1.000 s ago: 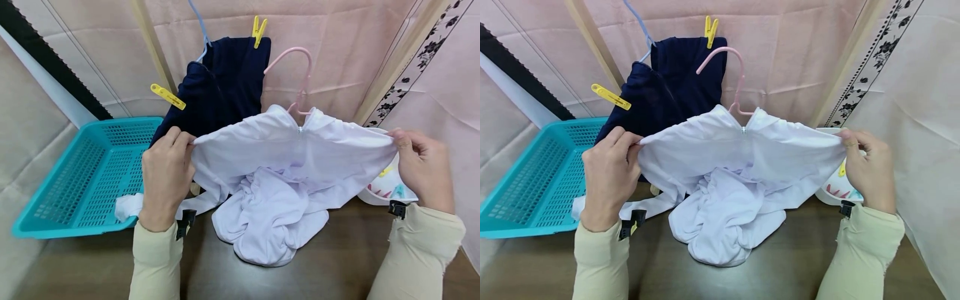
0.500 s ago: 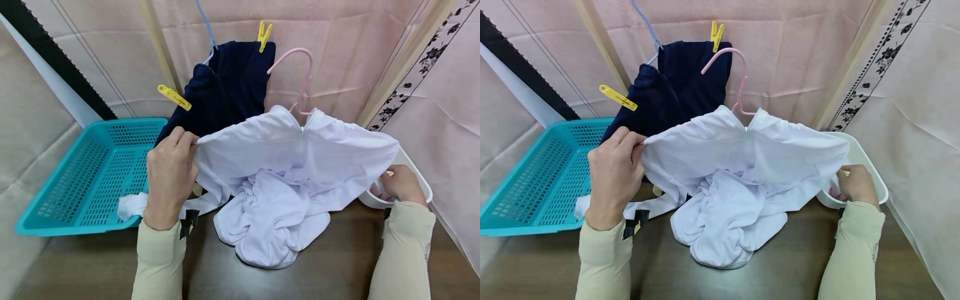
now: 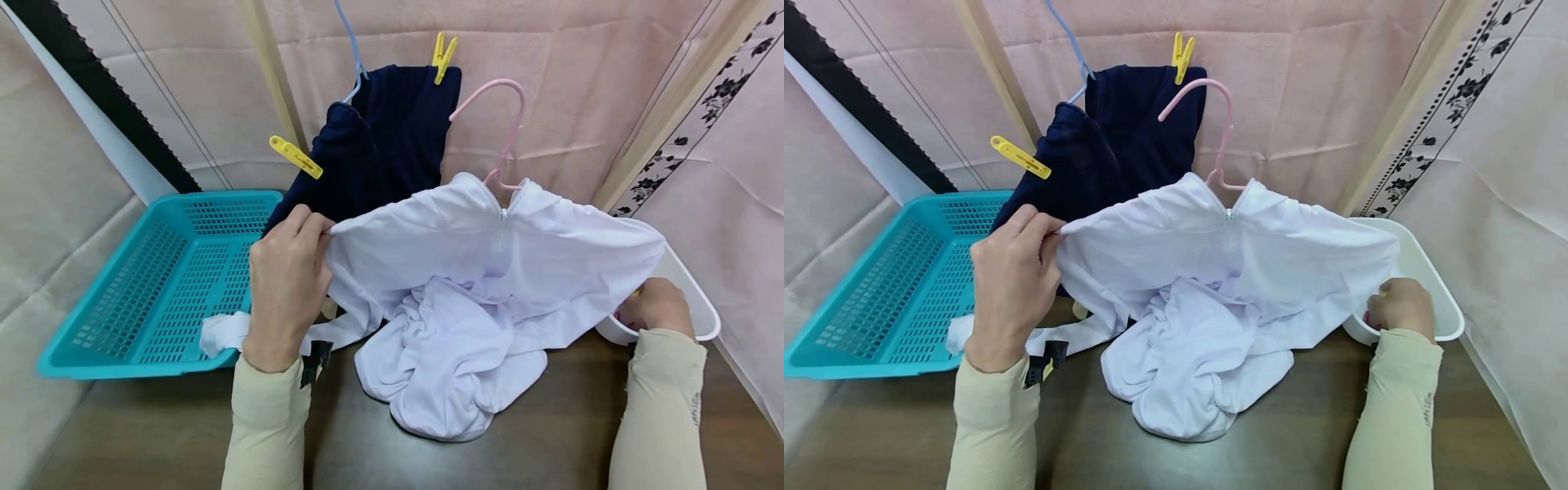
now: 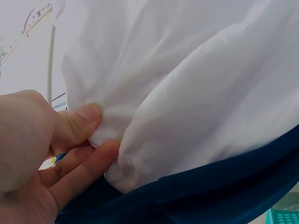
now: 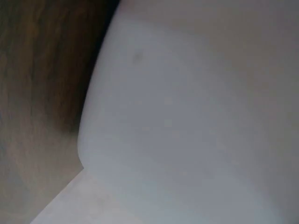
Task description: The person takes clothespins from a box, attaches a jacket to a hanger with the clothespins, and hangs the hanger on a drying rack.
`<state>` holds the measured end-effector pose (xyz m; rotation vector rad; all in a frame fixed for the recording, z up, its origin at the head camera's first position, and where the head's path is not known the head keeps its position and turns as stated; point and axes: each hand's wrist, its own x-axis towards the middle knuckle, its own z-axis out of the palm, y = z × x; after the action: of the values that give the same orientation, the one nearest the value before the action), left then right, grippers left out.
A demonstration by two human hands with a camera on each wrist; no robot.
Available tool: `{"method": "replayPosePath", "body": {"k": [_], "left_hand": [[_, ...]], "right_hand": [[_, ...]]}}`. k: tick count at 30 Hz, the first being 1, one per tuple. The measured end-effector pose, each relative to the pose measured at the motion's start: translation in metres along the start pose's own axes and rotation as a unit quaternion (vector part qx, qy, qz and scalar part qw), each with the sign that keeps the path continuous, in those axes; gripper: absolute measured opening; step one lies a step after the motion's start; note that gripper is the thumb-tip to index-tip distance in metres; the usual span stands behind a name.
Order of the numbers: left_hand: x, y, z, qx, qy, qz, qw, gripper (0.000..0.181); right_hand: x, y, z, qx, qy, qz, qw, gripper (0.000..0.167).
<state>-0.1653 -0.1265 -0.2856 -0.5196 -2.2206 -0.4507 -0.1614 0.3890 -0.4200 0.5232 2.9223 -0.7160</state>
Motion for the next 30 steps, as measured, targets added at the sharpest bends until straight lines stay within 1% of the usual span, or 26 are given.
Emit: {"method": "replayPosePath", "body": {"k": [2, 5, 7, 10, 11, 13, 16, 18, 20, 22, 23, 24, 25, 27, 28, 30], "left_hand": [[0.000, 0.000, 0.000, -0.002, 0.000, 0.000, 1.0000, 0.012], [0.000, 0.000, 0.001, -0.004, 0.000, 0.000, 1.0000, 0.013], [0.001, 0.000, 0.001, -0.004, 0.000, 0.000, 1.0000, 0.013], [0.001, -0.001, 0.001, -0.005, -0.001, 0.001, 1.0000, 0.012], [0.001, -0.001, 0.000, -0.004, -0.001, 0.001, 1.0000, 0.012], [0.001, -0.002, 0.000, -0.005, -0.001, 0.002, 1.0000, 0.012], [0.000, -0.003, 0.000, -0.005, -0.001, 0.002, 1.0000, 0.012], [0.000, -0.004, 0.000, -0.006, -0.001, 0.002, 1.0000, 0.013], [0.000, -0.004, 0.000, -0.007, 0.000, 0.002, 1.0000, 0.013], [0.000, -0.005, 0.001, -0.008, 0.001, 0.003, 1.0000, 0.013], [0.000, -0.005, 0.001, -0.009, 0.002, 0.003, 1.0000, 0.014], [0.000, -0.005, 0.001, -0.009, 0.003, 0.003, 0.9999, 0.014], [0.000, -0.005, 0.001, -0.010, 0.003, 0.003, 0.9999, 0.014], [0.001, -0.005, 0.002, -0.011, 0.004, 0.003, 0.9999, 0.014], [0.001, -0.005, 0.002, -0.011, 0.004, 0.003, 0.9999, 0.014], [0.001, -0.005, 0.002, -0.011, 0.003, 0.004, 0.9999, 0.014]], "right_hand": [[-0.003, 0.000, 0.000, 0.012, 0.014, 0.007, 0.9998, 0.026], [-0.005, 0.001, -0.001, 0.024, 0.015, 0.015, 0.9995, 0.035], [-0.006, 0.000, -0.002, 0.034, 0.015, 0.028, 0.9989, 0.039], [-0.007, -0.001, -0.003, 0.048, 0.036, 0.042, 0.9973, 0.047], [-0.008, -0.002, -0.004, 0.051, 0.048, 0.042, 0.9967, 0.050], [-0.009, -0.004, -0.005, 0.047, 0.083, 0.024, 0.9951, 0.053], [-0.010, -0.009, -0.009, 0.043, 0.118, 0.000, 0.9922, 0.050], [-0.011, -0.013, -0.014, 0.044, 0.135, -0.008, 0.9898, 0.046], [-0.013, -0.018, -0.020, 0.061, 0.145, -0.001, 0.9875, 0.045], [-0.016, -0.024, -0.027, 0.095, 0.159, 0.002, 0.9827, 0.045], [-0.018, -0.028, -0.031, 0.116, 0.169, 0.003, 0.9787, 0.043], [-0.021, -0.033, -0.034, 0.141, 0.178, 0.010, 0.9737, 0.038], [-0.023, -0.037, -0.038, 0.169, 0.194, 0.013, 0.9663, 0.031], [-0.030, -0.048, -0.044, 0.250, 0.225, 0.015, 0.9417, 0.021], [-0.034, -0.054, -0.048, 0.286, 0.244, 0.012, 0.9266, 0.023], [-0.041, -0.064, -0.053, 0.352, 0.276, 0.005, 0.8942, 0.037]]}}
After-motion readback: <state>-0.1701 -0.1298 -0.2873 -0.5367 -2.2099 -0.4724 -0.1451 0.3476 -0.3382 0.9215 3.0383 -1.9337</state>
